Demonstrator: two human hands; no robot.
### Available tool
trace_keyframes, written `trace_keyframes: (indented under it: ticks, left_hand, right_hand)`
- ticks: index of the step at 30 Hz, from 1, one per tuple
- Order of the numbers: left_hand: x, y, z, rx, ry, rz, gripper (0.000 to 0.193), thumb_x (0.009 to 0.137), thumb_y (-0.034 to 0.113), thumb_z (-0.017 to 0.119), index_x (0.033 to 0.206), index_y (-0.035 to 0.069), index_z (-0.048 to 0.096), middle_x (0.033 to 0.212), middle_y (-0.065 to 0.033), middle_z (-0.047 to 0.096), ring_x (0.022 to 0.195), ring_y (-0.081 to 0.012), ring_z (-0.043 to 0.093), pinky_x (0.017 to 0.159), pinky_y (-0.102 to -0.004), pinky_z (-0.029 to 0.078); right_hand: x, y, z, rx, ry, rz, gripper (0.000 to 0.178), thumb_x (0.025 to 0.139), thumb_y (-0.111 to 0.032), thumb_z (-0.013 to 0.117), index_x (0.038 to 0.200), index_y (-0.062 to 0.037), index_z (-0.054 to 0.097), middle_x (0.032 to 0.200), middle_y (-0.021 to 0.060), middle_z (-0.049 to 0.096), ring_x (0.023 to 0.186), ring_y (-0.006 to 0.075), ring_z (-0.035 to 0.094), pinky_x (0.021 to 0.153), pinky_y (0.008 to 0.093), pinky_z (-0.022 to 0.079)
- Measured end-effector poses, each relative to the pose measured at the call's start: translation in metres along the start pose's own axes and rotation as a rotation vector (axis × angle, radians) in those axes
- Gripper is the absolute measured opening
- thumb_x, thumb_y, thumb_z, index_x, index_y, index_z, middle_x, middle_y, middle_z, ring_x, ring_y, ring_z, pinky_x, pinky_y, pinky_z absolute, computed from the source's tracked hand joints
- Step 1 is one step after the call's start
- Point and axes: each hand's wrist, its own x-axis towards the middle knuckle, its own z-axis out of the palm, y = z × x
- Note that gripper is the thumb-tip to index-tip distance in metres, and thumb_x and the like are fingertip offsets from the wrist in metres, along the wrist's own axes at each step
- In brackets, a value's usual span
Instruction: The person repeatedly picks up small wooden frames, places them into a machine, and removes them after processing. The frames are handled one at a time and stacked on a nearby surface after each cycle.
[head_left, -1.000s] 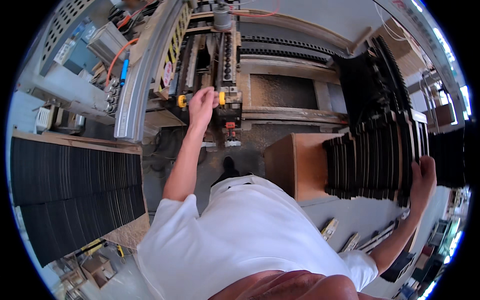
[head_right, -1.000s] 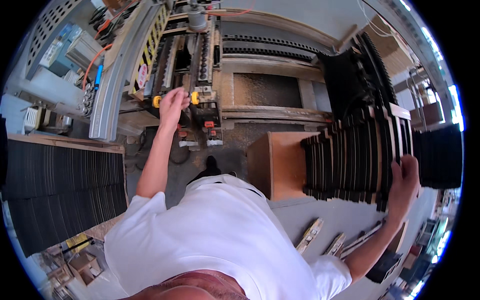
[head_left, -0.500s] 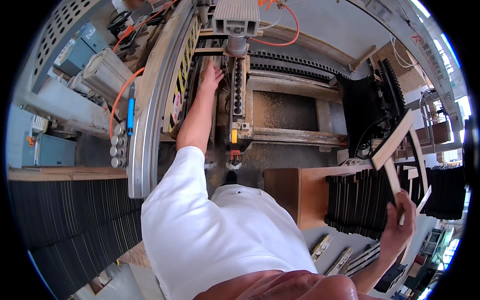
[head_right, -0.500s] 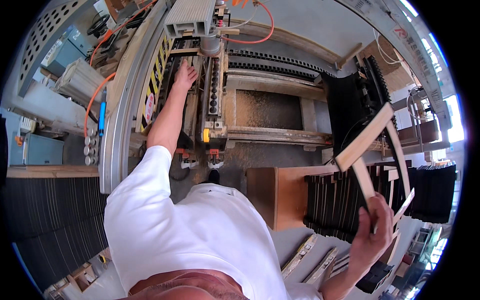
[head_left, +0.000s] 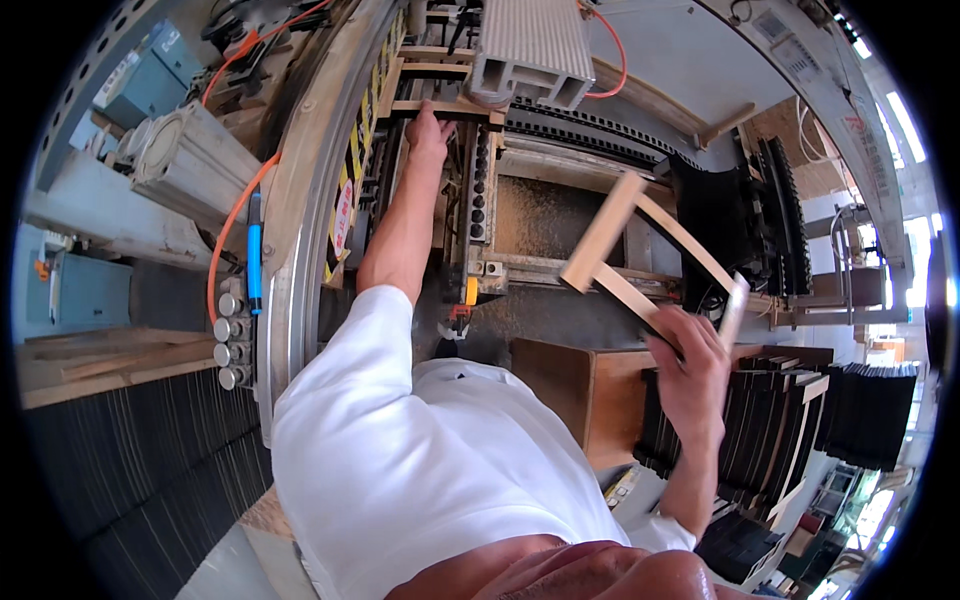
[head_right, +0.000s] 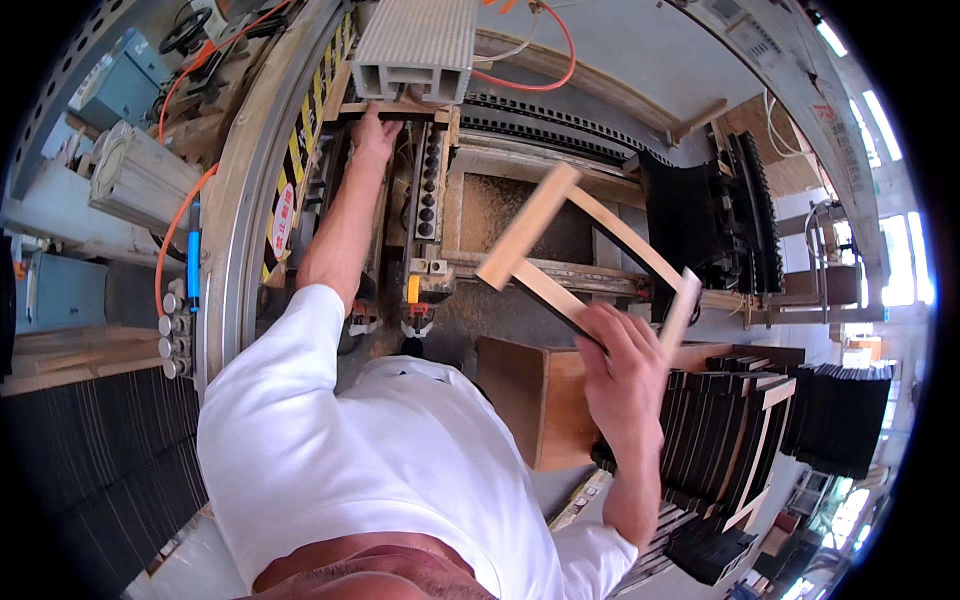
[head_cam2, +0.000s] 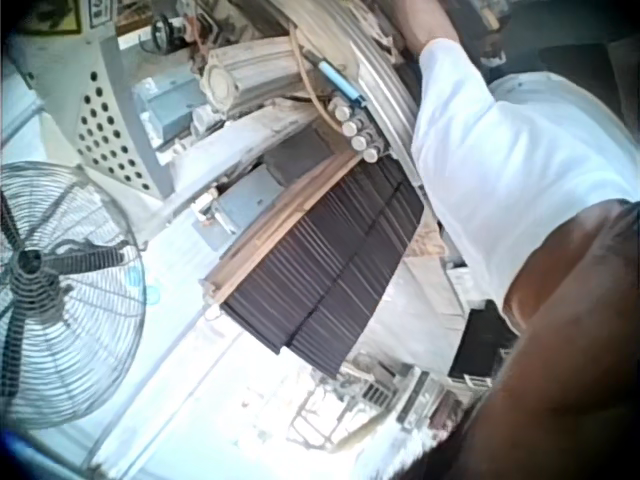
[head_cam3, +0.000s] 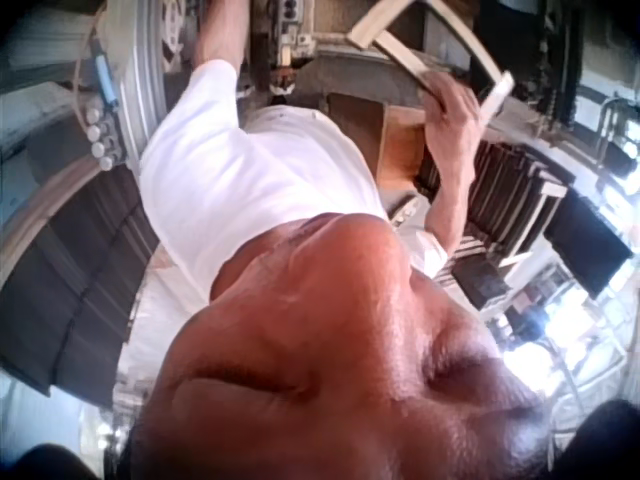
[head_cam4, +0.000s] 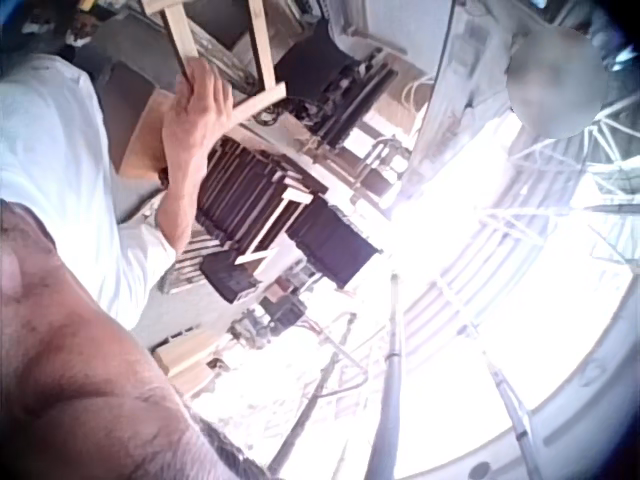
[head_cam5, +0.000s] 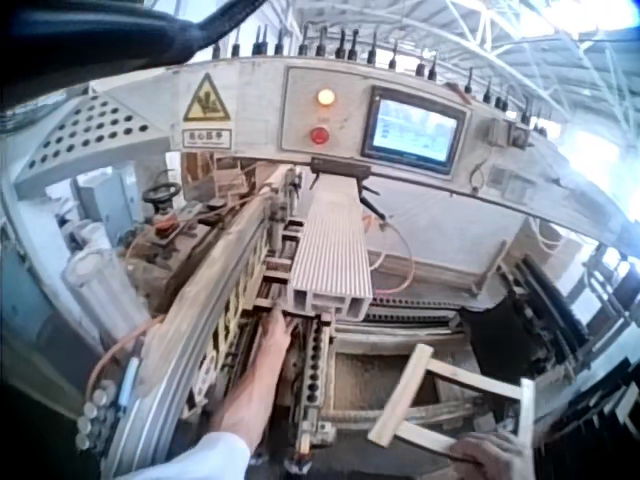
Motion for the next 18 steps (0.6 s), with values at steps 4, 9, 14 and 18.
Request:
trace_keyframes:
  ticks: [4, 9, 14, 18]
  left_hand:
    - [-0.059, -0.017, -0.040, -0.059, -0.065, -0.045, 0.054, 0.092, 0.033, 0.060, 0.129, -0.002, 0.042, 0.127, -0.0185, 0.045, 0.121, -0.0349, 0.045, 0.090, -0.0429, 0.053]
    - [-0.122, -0.026, -0.131, 0.032, -0.459, -0.066, 0.029, 0.086, 0.009, 0.058, 0.114, 0.000, 0.056, 0.106, -0.0099, 0.062, 0.105, -0.0249, 0.058, 0.096, -0.0400, 0.046]
    - [-0.184, -0.007, -0.132, -0.124, -0.558, -0.115, 0.028, 0.086, 0.006, 0.057, 0.114, 0.004, 0.057, 0.111, -0.0102, 0.062, 0.108, -0.0241, 0.057, 0.101, -0.0414, 0.042]
    - [-0.179, -0.020, -0.135, -0.224, -0.488, -0.053, 0.028, 0.092, 0.012, 0.056, 0.118, 0.004, 0.054, 0.118, -0.0115, 0.058, 0.109, -0.0250, 0.056, 0.101, -0.0412, 0.041]
  right_hand:
    - [0.058, 0.015, 0.067, 0.082, -0.052, -0.134, 0.025, 0.073, -0.004, 0.070, 0.097, -0.0079, 0.066, 0.092, 0.0092, 0.067, 0.090, 0.0289, 0.061, 0.080, 0.0373, 0.048]
    - [0.137, 0.023, 0.173, 0.132, -0.067, -0.459, 0.024, 0.073, -0.006, 0.068, 0.097, -0.0079, 0.066, 0.094, 0.0078, 0.068, 0.092, 0.0284, 0.061, 0.082, 0.0391, 0.047]
    - [0.176, 0.011, 0.248, 0.217, -0.127, -0.672, 0.027, 0.073, -0.009, 0.069, 0.100, -0.0093, 0.063, 0.094, 0.0090, 0.067, 0.093, 0.0312, 0.061, 0.082, 0.0417, 0.046]
    - [0.179, 0.009, 0.273, 0.204, -0.203, -0.695, 0.032, 0.074, -0.012, 0.070, 0.104, -0.0103, 0.058, 0.090, 0.0115, 0.066, 0.091, 0.0318, 0.061, 0.081, 0.0426, 0.046]
